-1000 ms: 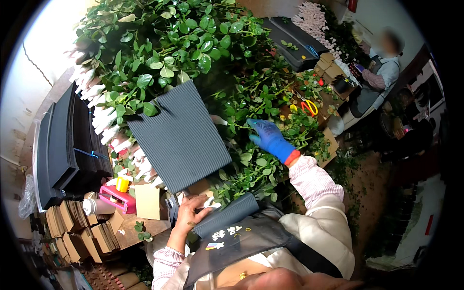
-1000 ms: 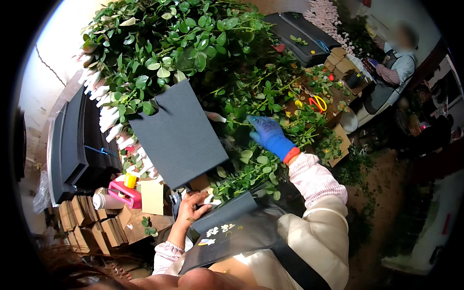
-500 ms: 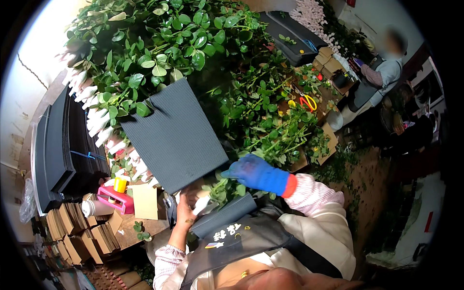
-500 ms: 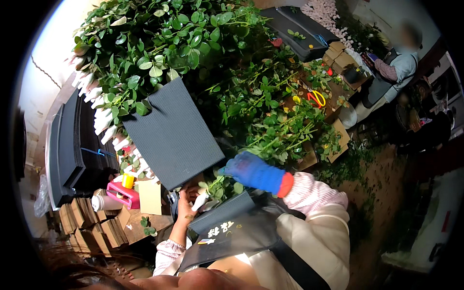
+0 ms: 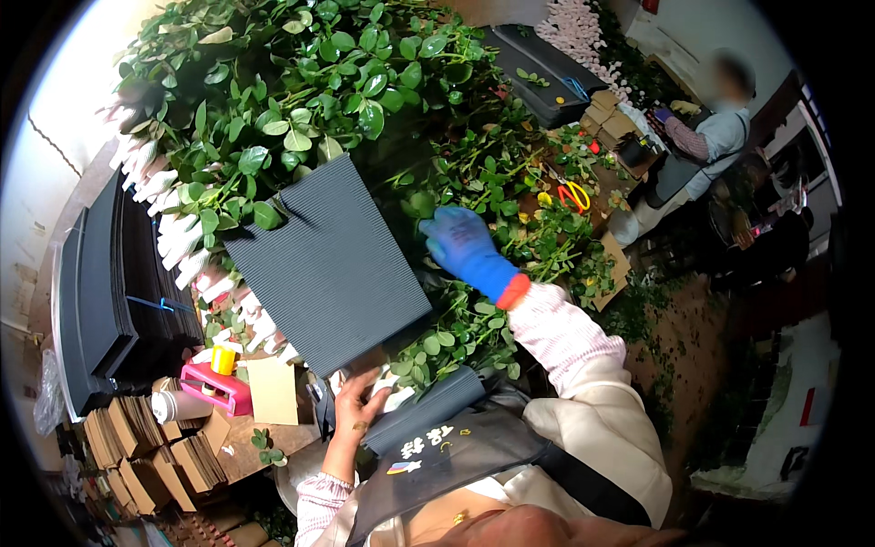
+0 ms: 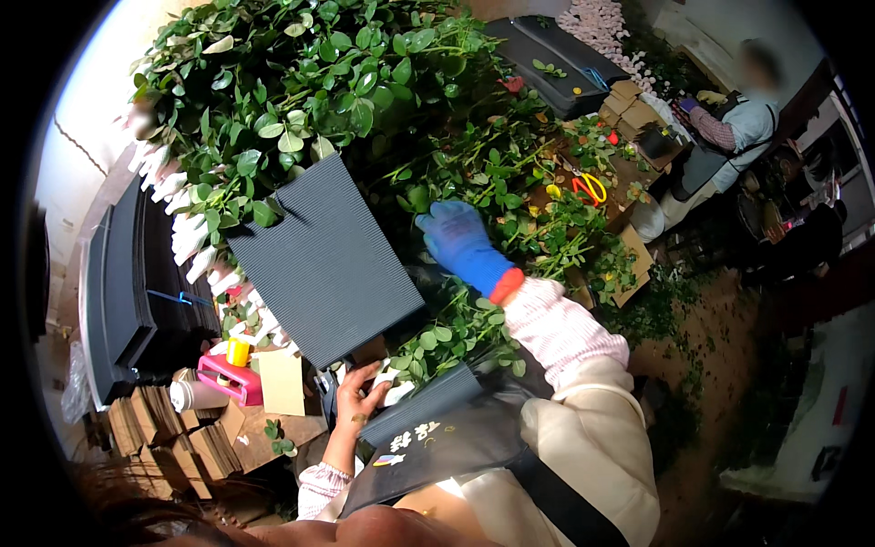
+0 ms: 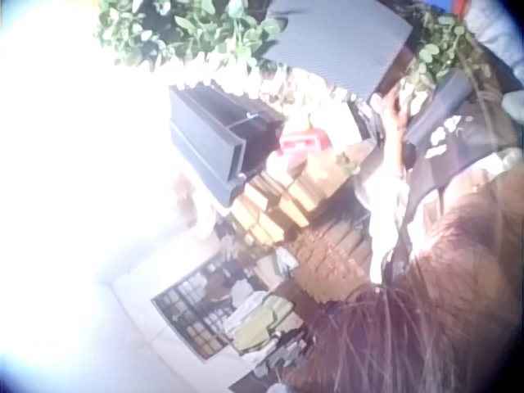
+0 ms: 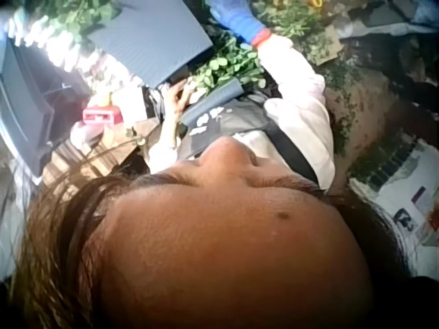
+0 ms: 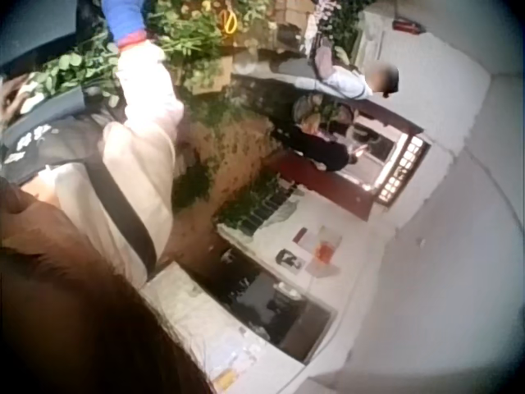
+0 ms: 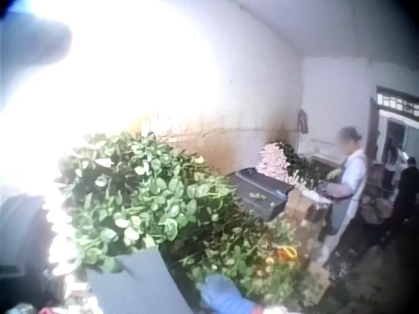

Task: The person wraps individual rose stems with white protective foam sleeves and places them into a black plastic tray. They then cover the roses with a black foam sheet and secure the tray with a rubber band. The person repeats this process for multiple roses.

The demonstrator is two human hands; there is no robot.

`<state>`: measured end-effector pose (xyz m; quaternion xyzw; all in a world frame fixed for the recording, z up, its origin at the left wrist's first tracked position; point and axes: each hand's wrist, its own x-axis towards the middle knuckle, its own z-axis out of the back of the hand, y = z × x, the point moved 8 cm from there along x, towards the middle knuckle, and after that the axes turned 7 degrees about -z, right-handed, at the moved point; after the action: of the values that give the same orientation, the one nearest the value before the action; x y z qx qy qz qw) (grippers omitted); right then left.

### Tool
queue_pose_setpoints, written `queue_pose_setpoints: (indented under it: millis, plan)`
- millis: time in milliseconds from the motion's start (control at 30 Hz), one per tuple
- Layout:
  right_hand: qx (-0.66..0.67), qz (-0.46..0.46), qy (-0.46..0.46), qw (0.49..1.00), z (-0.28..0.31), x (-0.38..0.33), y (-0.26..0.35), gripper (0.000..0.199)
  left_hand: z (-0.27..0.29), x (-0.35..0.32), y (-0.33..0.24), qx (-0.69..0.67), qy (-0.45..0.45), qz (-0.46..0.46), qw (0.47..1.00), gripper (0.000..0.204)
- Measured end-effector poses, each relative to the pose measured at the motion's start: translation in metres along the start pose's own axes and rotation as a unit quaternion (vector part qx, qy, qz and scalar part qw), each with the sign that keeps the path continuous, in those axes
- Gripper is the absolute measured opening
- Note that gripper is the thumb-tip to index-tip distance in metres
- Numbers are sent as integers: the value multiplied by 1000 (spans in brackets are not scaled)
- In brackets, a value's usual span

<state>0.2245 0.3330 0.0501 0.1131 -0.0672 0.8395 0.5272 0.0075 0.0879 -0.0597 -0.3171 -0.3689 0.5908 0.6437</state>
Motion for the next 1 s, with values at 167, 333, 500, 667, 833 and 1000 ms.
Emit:
queue_pose_setpoints:
  millis: [167,333,500,667,833,1000]
  plan:
    - [251,-114,-103,956,-95,10,-24,31,-4,4,1,11,0,-33,999,47]
    - [31,78,69,994,-19,-10,-19,28,-2,0,-1,-2,-8,-15,1000,45]
    - [212,25,-279,936,63,27,-72,30,-1,0,-2,5,-7,-36,999,45]
    - [437,-132,-345,820,65,69,-129,42,-4,-3,2,1,-2,-5,1000,46]
    - [315,15,-370,874,129,57,-73,50,-12,-10,37,-23,-5,48,999,39]
    - [412,79,-349,838,150,48,-66,39,-10,-10,28,21,23,54,998,38]
